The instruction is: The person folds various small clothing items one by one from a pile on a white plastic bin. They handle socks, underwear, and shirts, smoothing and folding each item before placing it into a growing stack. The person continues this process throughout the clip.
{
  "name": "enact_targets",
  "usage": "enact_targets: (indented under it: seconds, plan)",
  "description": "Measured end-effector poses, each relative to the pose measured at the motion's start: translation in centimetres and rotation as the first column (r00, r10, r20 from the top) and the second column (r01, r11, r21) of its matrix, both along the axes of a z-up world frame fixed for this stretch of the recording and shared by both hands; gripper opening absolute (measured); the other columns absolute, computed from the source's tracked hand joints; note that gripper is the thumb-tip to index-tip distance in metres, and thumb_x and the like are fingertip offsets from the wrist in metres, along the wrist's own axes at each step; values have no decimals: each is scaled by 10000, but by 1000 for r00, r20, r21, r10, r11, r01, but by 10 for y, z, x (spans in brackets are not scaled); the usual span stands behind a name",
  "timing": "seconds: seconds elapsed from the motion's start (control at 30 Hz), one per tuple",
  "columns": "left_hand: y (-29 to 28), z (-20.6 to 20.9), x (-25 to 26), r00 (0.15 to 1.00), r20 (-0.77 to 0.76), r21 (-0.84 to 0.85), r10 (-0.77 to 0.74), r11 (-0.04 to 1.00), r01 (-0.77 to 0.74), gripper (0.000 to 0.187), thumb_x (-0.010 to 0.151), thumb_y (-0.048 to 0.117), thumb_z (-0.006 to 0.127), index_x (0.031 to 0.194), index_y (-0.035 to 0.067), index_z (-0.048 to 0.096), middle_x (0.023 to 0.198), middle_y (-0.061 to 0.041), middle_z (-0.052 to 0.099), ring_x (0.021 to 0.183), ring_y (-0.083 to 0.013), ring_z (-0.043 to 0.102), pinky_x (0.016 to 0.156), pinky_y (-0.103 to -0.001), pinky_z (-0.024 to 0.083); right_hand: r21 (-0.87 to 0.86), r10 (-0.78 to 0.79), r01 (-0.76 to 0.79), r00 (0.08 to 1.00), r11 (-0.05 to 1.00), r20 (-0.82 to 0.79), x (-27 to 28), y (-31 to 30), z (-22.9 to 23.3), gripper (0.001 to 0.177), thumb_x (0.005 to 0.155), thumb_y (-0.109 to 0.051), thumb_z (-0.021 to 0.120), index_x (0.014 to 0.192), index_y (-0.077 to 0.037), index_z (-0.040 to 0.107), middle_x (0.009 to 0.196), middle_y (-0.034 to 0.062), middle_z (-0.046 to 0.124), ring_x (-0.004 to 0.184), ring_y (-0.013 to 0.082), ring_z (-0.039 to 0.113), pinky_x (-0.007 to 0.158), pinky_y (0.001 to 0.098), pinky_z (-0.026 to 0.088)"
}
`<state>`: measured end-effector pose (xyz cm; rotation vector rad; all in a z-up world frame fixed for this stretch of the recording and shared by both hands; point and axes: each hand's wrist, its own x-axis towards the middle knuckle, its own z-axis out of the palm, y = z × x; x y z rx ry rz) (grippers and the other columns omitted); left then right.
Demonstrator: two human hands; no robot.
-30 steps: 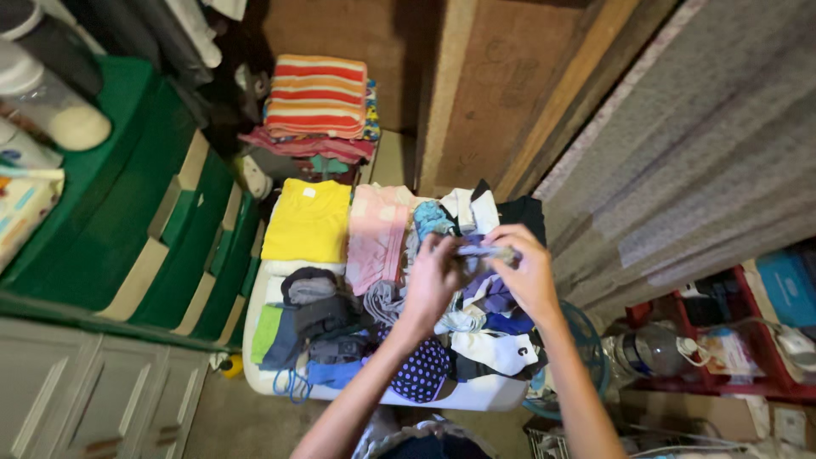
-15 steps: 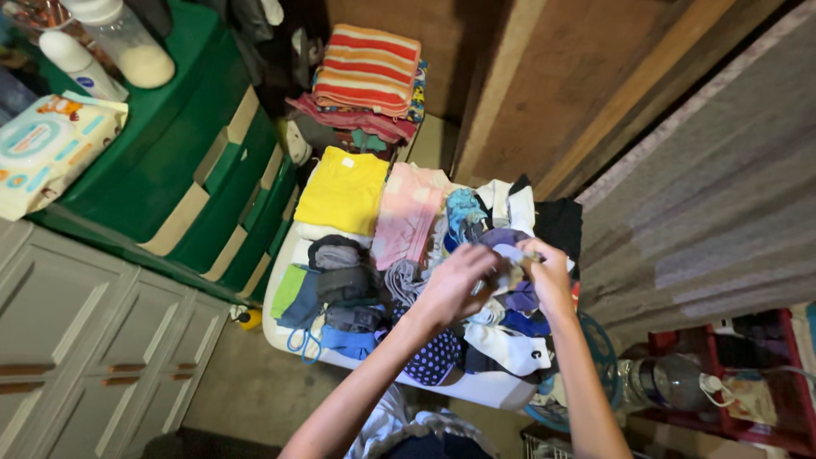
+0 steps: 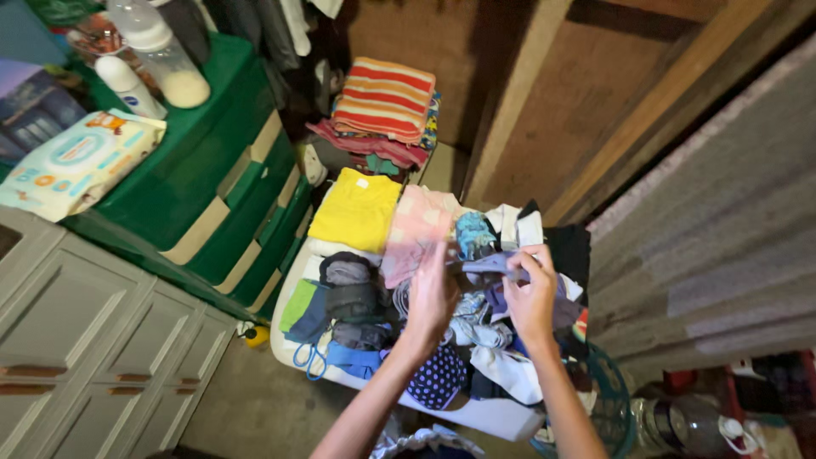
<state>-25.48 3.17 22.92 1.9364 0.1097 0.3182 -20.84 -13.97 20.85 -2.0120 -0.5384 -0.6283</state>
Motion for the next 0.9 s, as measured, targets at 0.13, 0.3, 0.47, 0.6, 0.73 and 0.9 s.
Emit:
enact_targets:
  seconds: [0.13, 0.3, 0.47, 0.6, 0.73, 0.9]
  plan:
    - [1, -7, -14, 970, 200, 20, -140, 990, 138, 442, 922, -13, 597, 1347, 106, 623, 1149, -205, 695, 1072, -381, 678, 914, -433, 544, 14, -76, 76, 996, 997, -47, 8, 16, -4, 223, 634, 180, 577, 785, 27, 517, 925, 102, 497, 766, 216, 522, 649, 314, 415]
    - [39, -42, -16, 974, 157, 297, -165, 948, 113, 595, 763, 49, 711, 1341, 116, 588, 1240, -190, 641, 1125, -372, 633, 947, -430, 520, -71, 40, -49, 991, 996, -128, 11, 35, -6, 215, 697, 148, 681, 801, 31, 533, 854, 114, 520, 718, 221, 555, 627, 312, 445]
    - [149, -110, 28, 986, 143, 162, -80, 985, 56, 542, 764, 22, 685, 1296, 118, 649, 1230, -120, 687, 1154, -327, 675, 957, -398, 566, 350, 333, -161, 789, 923, -516, 24, 15, 1, 130, 946, -83, 662, 1050, -51, 590, 1050, 44, 692, 821, 163, 738, 598, 274, 599]
    - [237, -168, 72, 999, 25, 224, -24, 974, 17, 315, 903, 208, 712, 1196, 93, 691, 1209, -169, 711, 1165, -335, 685, 993, -432, 532, 345, 234, -74, 861, 936, -451, 37, -25, -24, 115, 992, -111, 667, 1078, -48, 622, 1022, 63, 710, 874, 144, 729, 656, 264, 587]
    - [261, -209, 76, 983, -159, 469, -94, 869, 159, 329, 821, 280, 760, 1110, 124, 733, 1168, -160, 709, 1126, -372, 644, 952, -467, 514, -112, 43, -113, 867, 987, -497, 29, -27, -97, 119, 860, -83, 765, 949, -38, 699, 926, 63, 746, 781, 162, 715, 674, 296, 565]
    - [247, -225, 93, 997, 80, 633, 13, 772, -61, 341, 810, 267, 722, 1131, 151, 720, 1192, -136, 699, 1122, -390, 628, 913, -575, 490, -53, 211, -336, 700, 940, -682, -2, 30, -207, 185, 783, -102, 821, 943, -49, 745, 957, 73, 769, 789, 144, 728, 703, 298, 598]
